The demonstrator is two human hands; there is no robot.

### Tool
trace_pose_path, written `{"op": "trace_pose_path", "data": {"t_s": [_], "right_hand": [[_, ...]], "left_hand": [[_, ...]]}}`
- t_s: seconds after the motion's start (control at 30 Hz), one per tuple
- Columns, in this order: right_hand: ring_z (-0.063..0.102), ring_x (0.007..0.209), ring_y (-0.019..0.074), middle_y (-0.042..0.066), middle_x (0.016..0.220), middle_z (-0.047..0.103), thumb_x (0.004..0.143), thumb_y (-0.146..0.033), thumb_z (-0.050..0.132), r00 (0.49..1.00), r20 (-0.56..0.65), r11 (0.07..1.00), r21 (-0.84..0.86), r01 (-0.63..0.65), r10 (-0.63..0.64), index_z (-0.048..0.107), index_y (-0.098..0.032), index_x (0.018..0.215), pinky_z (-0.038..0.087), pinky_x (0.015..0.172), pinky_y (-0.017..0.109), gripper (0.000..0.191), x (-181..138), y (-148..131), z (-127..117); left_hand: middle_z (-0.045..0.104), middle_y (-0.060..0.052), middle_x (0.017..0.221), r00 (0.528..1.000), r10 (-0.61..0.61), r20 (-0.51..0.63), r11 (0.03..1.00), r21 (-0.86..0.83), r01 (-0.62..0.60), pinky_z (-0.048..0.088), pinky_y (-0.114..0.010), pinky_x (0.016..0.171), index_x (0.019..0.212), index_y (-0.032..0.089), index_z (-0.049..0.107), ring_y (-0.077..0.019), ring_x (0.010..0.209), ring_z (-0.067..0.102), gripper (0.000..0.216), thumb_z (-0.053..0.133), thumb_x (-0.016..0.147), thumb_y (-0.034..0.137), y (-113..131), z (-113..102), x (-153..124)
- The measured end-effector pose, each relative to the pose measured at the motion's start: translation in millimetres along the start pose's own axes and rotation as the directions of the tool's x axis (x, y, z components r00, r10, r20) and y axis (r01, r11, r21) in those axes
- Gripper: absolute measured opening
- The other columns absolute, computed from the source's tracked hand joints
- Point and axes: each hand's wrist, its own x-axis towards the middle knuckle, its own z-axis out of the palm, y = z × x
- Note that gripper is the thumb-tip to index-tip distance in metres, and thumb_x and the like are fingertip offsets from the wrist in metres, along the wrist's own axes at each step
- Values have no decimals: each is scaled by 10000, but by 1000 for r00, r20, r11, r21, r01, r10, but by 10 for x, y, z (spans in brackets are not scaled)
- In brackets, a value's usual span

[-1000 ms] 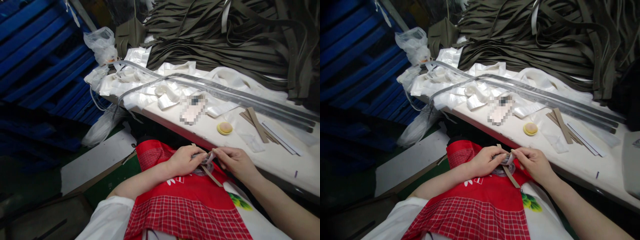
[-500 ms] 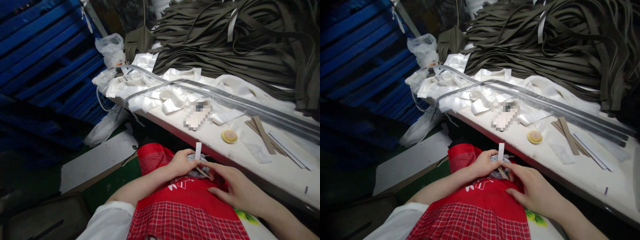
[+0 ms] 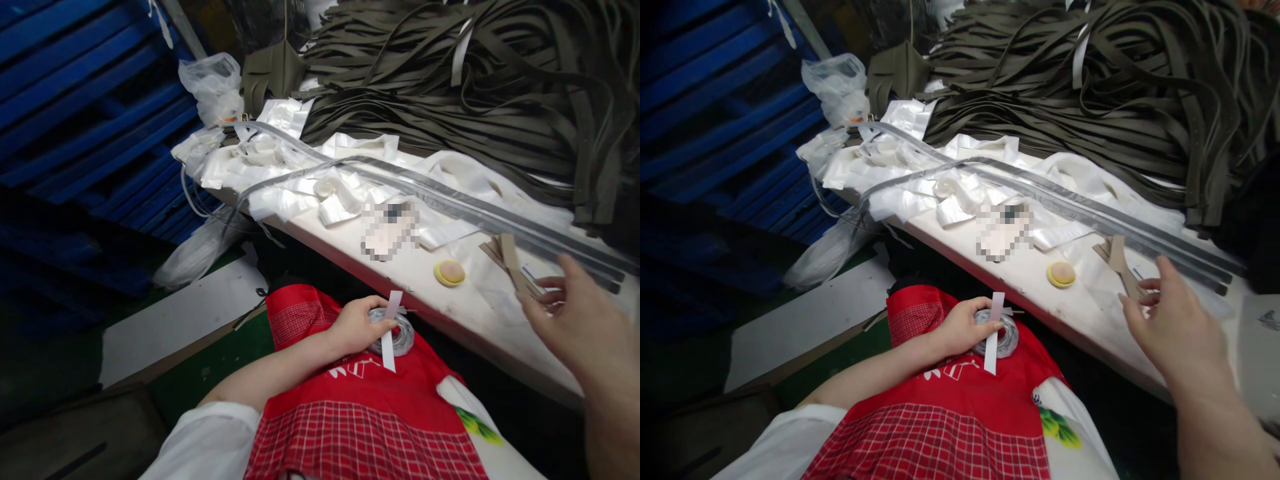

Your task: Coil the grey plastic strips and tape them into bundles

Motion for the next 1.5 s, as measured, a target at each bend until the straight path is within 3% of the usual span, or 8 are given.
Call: {"op": "trace_pose_path", "data": {"t_s": [0.1,0.2,0.3,0.63,0.8,0.97,1.13,1.5], "right_hand": [[615,845,284,129,1042,619,846,-481,553,987,158,967,250,-40,0,418,-238,1330,503,766,443,558,-60,-429,297],[596,1057,298,122,1196,611,776,-444,664,874,426,900,435,30,-235,450,-210,1297,461,946,468,610,-277,-862,624],[594,1076,272,118,1213,612,763,-350,649,793,501,858,511,52,-347,454,-173,1288,454,955,435,587,-379,-1100,922],[571,859,288,117,825,629,732,-184,557,875,313,913,-52,405,-370,575,-177,723,409,785,387,21,-360,-1295,1075],[629,834,245,66,912,694,735,-197,579,719,620,911,411,43,-314,633,-181,967,458,767,345,239,-326,-1170,1033],[576,1125,264,59,1229,640,710,-270,690,478,745,446,663,-601,-465,604,-220,1212,399,1007,393,512,-312,-963,988],[647,986,238,79,1083,710,795,-349,601,429,855,27,456,-890,-293,696,-207,1079,464,922,371,331,-340,-930,1138],[664,793,173,27,867,725,661,-198,711,394,877,169,447,-878,-274,702,-188,953,495,743,274,292,-290,-889,1290]], "left_hand": [[724,-37,1021,999,18,29,1000,14,-18,514,-266,780,1068,189,674,-188,858,665,338,674,777,362,39,19,3],[722,-35,1019,999,27,45,1000,13,-27,510,-254,777,1067,183,667,-176,852,664,311,645,801,344,54,29,11],[720,-36,1028,999,37,32,997,68,-39,505,-254,791,1068,185,668,-184,879,662,312,622,821,368,66,18,-2],[712,-38,1004,968,248,-37,941,249,-231,483,-255,842,1006,197,685,-182,929,647,285,513,908,403,187,32,-129],[710,-56,1024,954,299,-2,943,155,-295,490,-253,845,1040,182,683,-177,929,652,249,565,878,330,113,43,-163],[708,-57,1066,914,402,61,908,100,-406,488,-265,879,1088,195,672,-179,966,650,262,603,838,239,69,11,-176],[689,-77,1153,891,453,43,891,22,-454,478,-275,943,1088,178,662,-185,1063,636,255,597,858,267,50,10,-172],[715,-83,1061,874,486,-4,873,53,-485,504,-255,891,1077,162,679,-171,964,668,271,611,849,292,-2,56,-190]]}}
